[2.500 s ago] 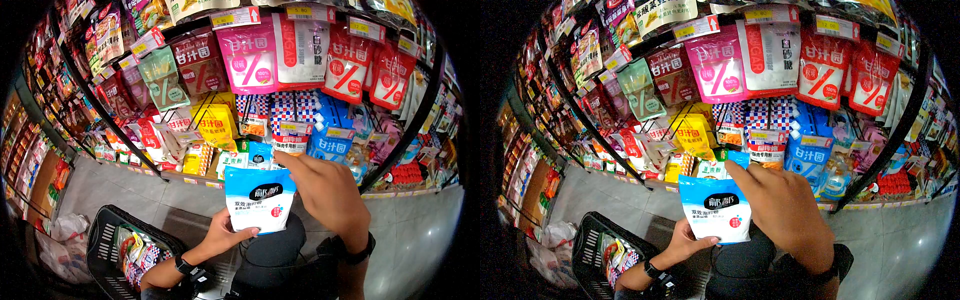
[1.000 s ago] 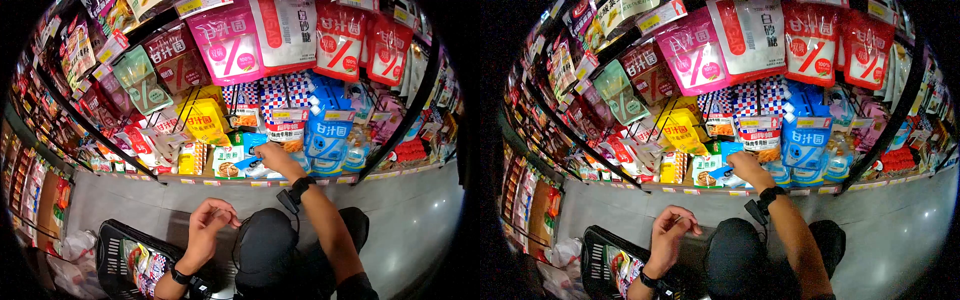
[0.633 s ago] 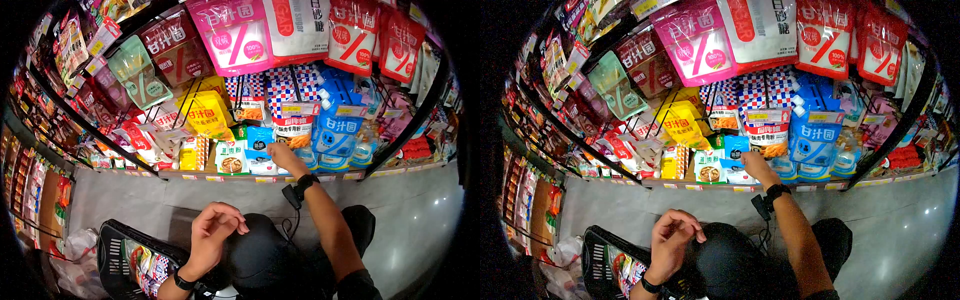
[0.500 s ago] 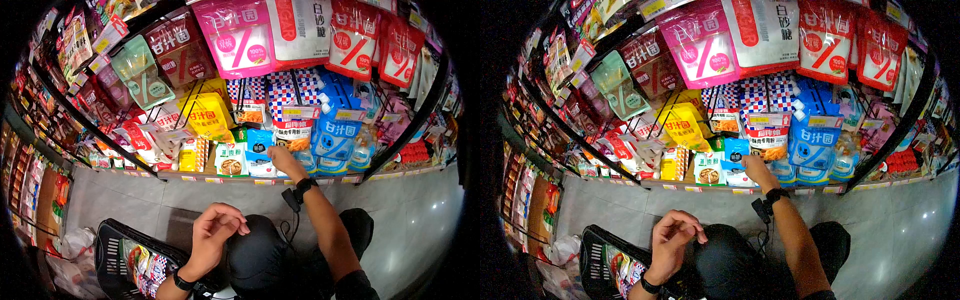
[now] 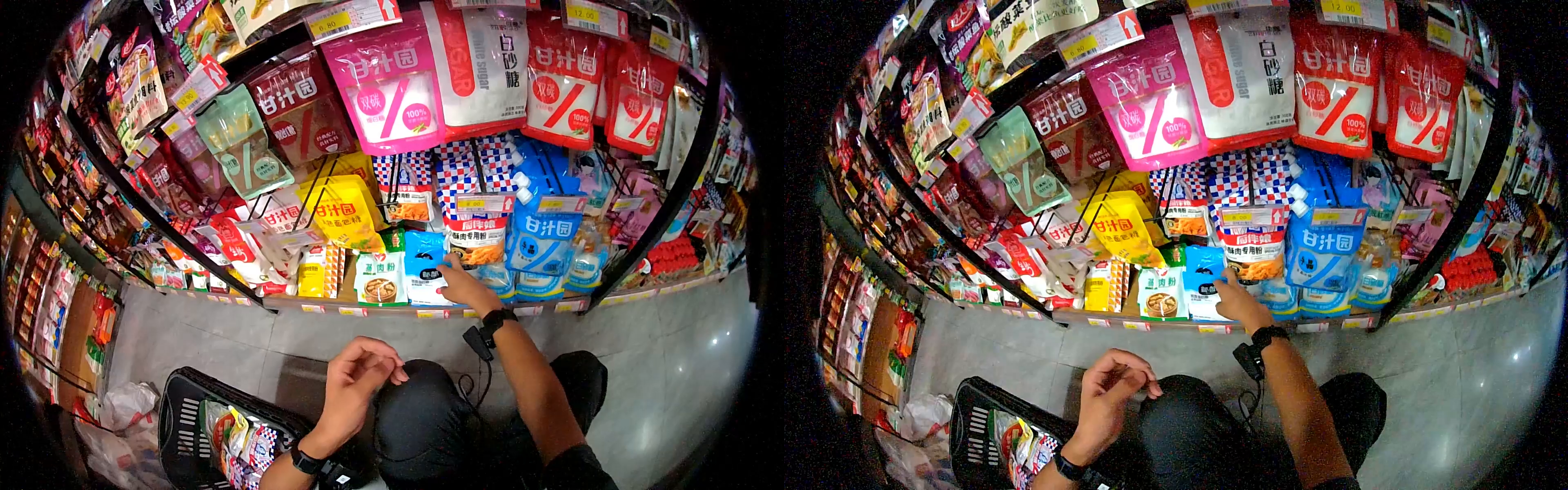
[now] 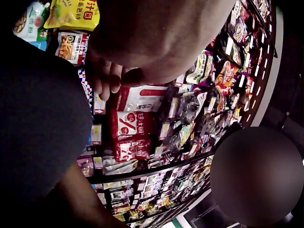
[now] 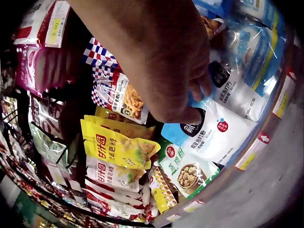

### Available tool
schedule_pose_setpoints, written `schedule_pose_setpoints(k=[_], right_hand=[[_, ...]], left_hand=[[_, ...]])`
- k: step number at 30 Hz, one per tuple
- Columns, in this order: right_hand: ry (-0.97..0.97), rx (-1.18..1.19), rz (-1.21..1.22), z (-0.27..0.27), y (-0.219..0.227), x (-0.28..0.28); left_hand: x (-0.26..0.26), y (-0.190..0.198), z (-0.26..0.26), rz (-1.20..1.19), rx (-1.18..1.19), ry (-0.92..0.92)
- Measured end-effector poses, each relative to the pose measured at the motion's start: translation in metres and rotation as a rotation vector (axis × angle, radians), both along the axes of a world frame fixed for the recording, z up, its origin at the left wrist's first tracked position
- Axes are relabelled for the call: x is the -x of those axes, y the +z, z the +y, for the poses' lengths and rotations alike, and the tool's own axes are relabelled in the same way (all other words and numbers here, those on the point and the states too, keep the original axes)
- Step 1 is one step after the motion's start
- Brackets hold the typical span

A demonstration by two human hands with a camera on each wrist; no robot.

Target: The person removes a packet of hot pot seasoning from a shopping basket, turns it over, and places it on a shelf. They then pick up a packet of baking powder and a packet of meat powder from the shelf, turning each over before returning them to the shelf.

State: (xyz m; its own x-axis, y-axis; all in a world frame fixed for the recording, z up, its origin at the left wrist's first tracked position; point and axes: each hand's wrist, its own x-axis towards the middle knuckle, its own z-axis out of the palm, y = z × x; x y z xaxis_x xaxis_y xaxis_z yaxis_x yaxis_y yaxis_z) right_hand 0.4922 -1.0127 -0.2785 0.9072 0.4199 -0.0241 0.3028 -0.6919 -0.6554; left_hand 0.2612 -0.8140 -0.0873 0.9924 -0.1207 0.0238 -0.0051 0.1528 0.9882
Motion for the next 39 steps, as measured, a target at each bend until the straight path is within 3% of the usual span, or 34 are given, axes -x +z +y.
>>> schedule_pose_setpoints(k=[4, 5, 6, 8, 10, 11, 14, 16, 18, 19, 21, 22, 24, 25, 39], right_hand=[[-0.021, 0.007, 0.02, 0.001, 0.017, 0.009], [-0.019, 0.016, -0.018, 0.003, 0.023, 0.01], [0.022, 0.013, -0.211, 0.001, 0.016, 0.009], [0.115, -0.037, -0.178, -0.004, 0.038, 0.009], [0.146, -0.021, 0.0, -0.006, 0.097, 0.027], [0.194, -0.092, -0.179, -0.012, 0.083, 0.02], [0.254, -0.031, -0.204, -0.026, 0.14, 0.045], [0.241, -0.101, -0.134, -0.034, 0.155, 0.054], [0.307, -0.064, -0.314, -0.038, 0.162, 0.064], [0.31, -0.036, -0.331, -0.037, 0.171, 0.075], [0.333, -0.018, -0.277, -0.034, 0.19, 0.095], [0.338, -0.02, -0.279, -0.034, 0.194, 0.1], [0.338, 0.018, -0.284, -0.04, 0.198, 0.11], [0.331, 0.051, -0.303, -0.044, 0.201, 0.113], [0.235, 0.101, -0.41, -0.087, 0.2, 0.135]], left_hand=[[0.003, 0.0, -0.002, -0.005, -0.052, -0.041], [0.006, 0.004, -0.005, -0.034, -0.085, -0.065], [0.009, 0.004, -0.008, -0.029, -0.083, -0.031], [0.014, 0.007, -0.009, -0.379, -0.37, -0.217], [0.021, 0.006, -0.016, -0.597, -0.444, -0.255], [0.027, 0.009, -0.017, -0.732, -0.518, -0.268], [0.054, 0.034, -0.042, -1.172, -0.577, -0.236], [0.071, 0.075, -0.053, -1.209, -0.549, -0.336], [0.098, 0.115, -0.08, -1.18, -0.486, -0.269], [0.105, 0.112, -0.091, -1.156, -0.494, -0.252], [0.121, 0.1, -0.117, -1.336, -0.364, 0.292], [0.123, 0.097, -0.123, -1.336, -0.368, 0.295], [0.123, 0.094, -0.133, -1.371, -0.388, 0.514], [0.123, 0.094, -0.137, -1.373, -0.372, 0.534], [0.125, 0.099, -0.103, -1.39, -0.284, 0.113]])
